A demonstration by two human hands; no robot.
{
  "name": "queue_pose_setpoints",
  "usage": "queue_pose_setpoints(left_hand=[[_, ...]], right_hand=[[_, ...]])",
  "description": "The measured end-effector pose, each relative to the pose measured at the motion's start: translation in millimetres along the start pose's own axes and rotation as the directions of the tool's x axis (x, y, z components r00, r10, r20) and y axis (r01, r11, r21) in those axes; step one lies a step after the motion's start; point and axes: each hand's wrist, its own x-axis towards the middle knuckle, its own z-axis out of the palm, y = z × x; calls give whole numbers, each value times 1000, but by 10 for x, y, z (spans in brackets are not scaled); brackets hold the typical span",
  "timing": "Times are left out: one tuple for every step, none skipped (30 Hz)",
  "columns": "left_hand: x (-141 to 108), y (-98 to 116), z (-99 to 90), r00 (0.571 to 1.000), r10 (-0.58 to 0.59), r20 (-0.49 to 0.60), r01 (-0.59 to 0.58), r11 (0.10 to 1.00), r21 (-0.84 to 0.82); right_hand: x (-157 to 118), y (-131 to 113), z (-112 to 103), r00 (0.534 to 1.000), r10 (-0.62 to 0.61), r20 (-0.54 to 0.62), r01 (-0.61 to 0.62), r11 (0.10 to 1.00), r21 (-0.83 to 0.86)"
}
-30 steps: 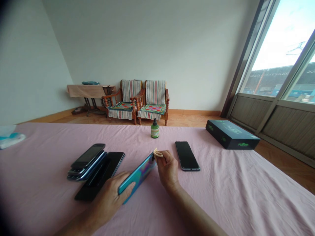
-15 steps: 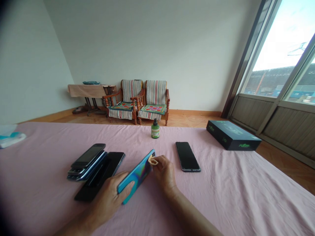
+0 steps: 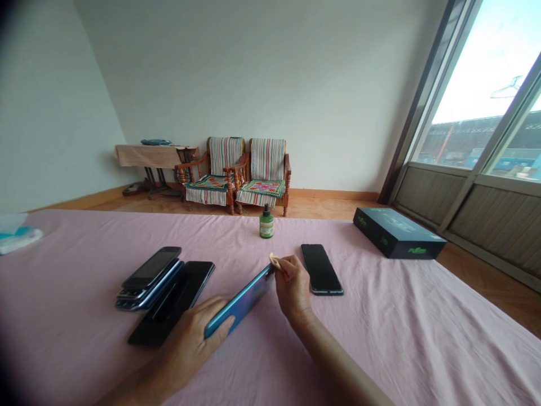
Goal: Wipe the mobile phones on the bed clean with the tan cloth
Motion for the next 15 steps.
queue_pose_setpoints(left_hand=[[-3, -1, 0, 1000, -1, -3, 1, 1000, -1], [-6, -3, -1, 1000, -3, -7, 3, 1000, -4], [-10, -5, -2, 1000, -7, -11, 7, 1000, -10], [-13, -9, -3, 1000, -14, -18, 13, 1000, -21], [-15, -15, -3, 999, -24, -24, 23, 999, -41], [-16, -23, -3, 999, -39, -27, 37, 997, -73], [-14, -34, 0, 998, -60, -30, 56, 992, -116], [-10, -48, 3, 996, -86, -32, 79, 983, -168], [-4, -64, 6, 993, -114, -26, 105, 968, -229], [4, -79, 9, 990, -141, -12, 131, 947, -292], [13, -93, 11, 986, -167, 3, 158, 923, -352], [23, -105, 12, 981, -192, 15, 182, 898, -402], [31, -114, 12, 976, -218, 20, 205, 875, -439], [38, -121, 12, 969, -245, 18, 225, 856, -465], [43, -126, 13, 963, -270, 10, 242, 843, -481]], right_hand=[[-12, 32, 12, 999, 11, 45, -10, 1000, -20], [-26, 61, 25, 997, 19, 79, -16, 999, -38], [-38, 85, 37, 994, 23, 104, -18, 999, -51], [-46, 103, 46, 992, 24, 121, -16, 998, -60], [-49, 115, 50, 991, 24, 134, -15, 998, -65], [-48, 122, 49, 989, 25, 147, -14, 997, -72], [-43, 125, 43, 987, 27, 156, -15, 997, -79], [-35, 124, 31, 986, 29, 165, -15, 996, -85], [-25, 120, 16, 984, 32, 173, -17, 996, -90], [-16, 116, -3, 983, 36, 179, -20, 996, -92], [-8, 113, -24, 982, 42, 184, -25, 995, -92], [-1, 110, -45, 981, 51, 185, -34, 995, -90], [3, 108, -65, 982, 63, 180, -47, 995, -87], [5, 108, -83, 982, 78, 170, -64, 994, -84], [5, 109, -97, 983, 96, 155, -84, 993, -79]])
